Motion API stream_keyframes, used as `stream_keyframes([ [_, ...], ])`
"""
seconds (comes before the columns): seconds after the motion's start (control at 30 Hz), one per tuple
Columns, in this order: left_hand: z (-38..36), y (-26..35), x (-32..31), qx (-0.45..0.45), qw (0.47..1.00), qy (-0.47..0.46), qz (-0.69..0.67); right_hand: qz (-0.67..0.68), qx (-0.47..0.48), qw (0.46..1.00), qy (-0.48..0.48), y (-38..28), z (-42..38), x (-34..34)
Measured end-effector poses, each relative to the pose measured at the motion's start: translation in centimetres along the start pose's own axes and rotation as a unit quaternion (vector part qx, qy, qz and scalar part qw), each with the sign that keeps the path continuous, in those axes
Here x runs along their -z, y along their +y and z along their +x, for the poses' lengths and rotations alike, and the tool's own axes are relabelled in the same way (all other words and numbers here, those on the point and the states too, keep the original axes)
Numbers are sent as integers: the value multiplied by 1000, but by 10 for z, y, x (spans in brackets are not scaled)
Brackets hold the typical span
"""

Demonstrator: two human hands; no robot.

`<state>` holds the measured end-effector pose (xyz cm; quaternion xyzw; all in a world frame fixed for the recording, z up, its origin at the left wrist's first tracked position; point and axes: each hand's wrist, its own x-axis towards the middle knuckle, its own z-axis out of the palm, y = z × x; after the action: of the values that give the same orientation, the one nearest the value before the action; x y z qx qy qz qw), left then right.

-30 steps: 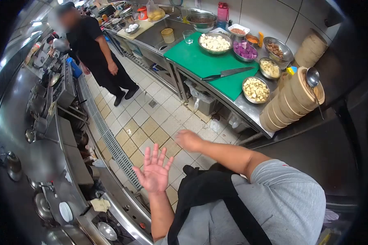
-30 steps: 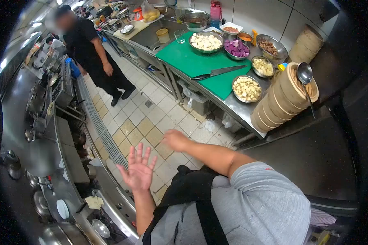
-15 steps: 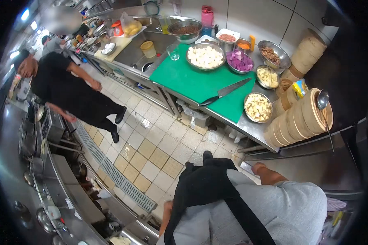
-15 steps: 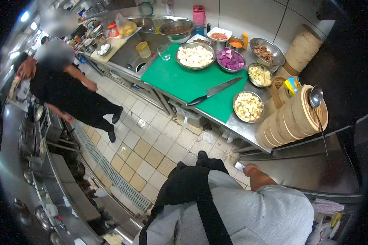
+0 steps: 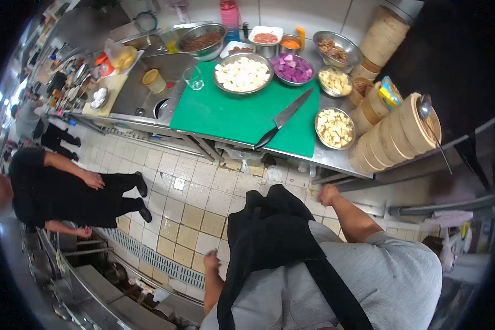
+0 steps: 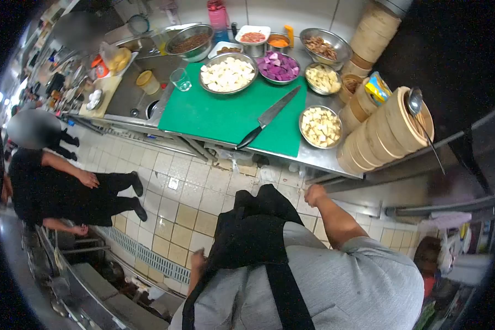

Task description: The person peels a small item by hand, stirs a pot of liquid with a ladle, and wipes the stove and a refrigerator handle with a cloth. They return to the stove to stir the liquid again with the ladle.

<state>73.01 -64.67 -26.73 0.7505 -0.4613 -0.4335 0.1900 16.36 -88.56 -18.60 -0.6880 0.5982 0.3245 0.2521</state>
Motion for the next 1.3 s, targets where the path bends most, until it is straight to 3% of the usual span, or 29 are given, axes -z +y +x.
stream_keyframes([
  [0.03, 20, 36, 20, 266, 938, 52, -215, 7, -11, 1000, -4, -2, -16, -8],
  [0.1, 53, 53, 55, 256, 924, 101, -264, -27, 32, 998, -38, -15, -65, -27],
  [0.17, 78, 72, 83, 237, 936, 84, -247, 83, 39, 980, -175, -7, -77, -89],
  [0.23, 100, 76, 97, 236, 942, 62, -232, 37, 76, 951, -296, -11, -101, -142],
  [0.3, 120, 67, 97, 193, 967, 20, -166, 36, 226, 907, -355, 15, -98, -264],
  [0.33, 124, 66, 90, 185, 972, 50, -134, 43, 222, 906, -357, -2, -123, -274],
  [0.43, 125, 74, 70, 203, 976, 4, -78, 57, -123, 962, -237, -65, -225, -261],
  [0.47, 125, 77, 60, 200, 977, -1, -73, 60, -134, 962, -232, -72, -240, -264],
  [0.53, 125, 87, 39, 181, 973, -139, -36, 58, -117, 960, -248, -86, -267, -248],
  [0.57, 130, 80, 19, 175, 974, -141, -32, 48, -97, 959, -261, -88, -275, -247],
  [0.63, 139, 62, -25, 60, 984, -165, -26, 76, -91, 955, -271, -77, -272, -279],
  [0.7, 118, 98, -53, 50, 984, -167, -40, 153, -59, 976, -143, -56, -267, -346],
  [0.73, 106, 115, -66, 46, 983, -167, -57, 143, -82, 968, -189, -53, -277, -314],
  [0.8, 86, 139, -86, 33, 984, -171, -35, 165, -119, 974, -95, -36, -288, -318],
  [0.83, 78, 156, -101, 23, 985, -167, -18, 289, -224, 931, -6, -30, -299, -325],
  [0.87, 75, 161, -114, 28, 984, -178, -7, 405, -326, 850, 86, -26, -315, -314],
  [0.93, 60, 173, -143, 20, 982, -190, -10, 529, -387, 739, 153, -3, -333, -338],
  [0.97, 54, 186, -158, 36, 982, -183, -28, 545, -403, 717, 160, 8, -335, -353],
  [1.03, 20, 230, -186, 31, 979, -199, -1, 523, -411, 689, 288, 28, -342, -391],
  [1.07, 1, 245, -199, 47, 979, -196, 5, 530, -426, 676, 286, 29, -355, -399],
  [1.1, -7, 252, -216, 39, 977, -208, 12, 600, -427, 606, 301, 34, -361, -399],
  [1.13, -14, 261, -232, 0, 973, -223, 49, 663, -420, 532, 318, 43, -364, -396],
  [1.3, -53, 327, -304, -126, 932, -305, 152, 713, -410, 439, 362, 85, -371, -367],
])
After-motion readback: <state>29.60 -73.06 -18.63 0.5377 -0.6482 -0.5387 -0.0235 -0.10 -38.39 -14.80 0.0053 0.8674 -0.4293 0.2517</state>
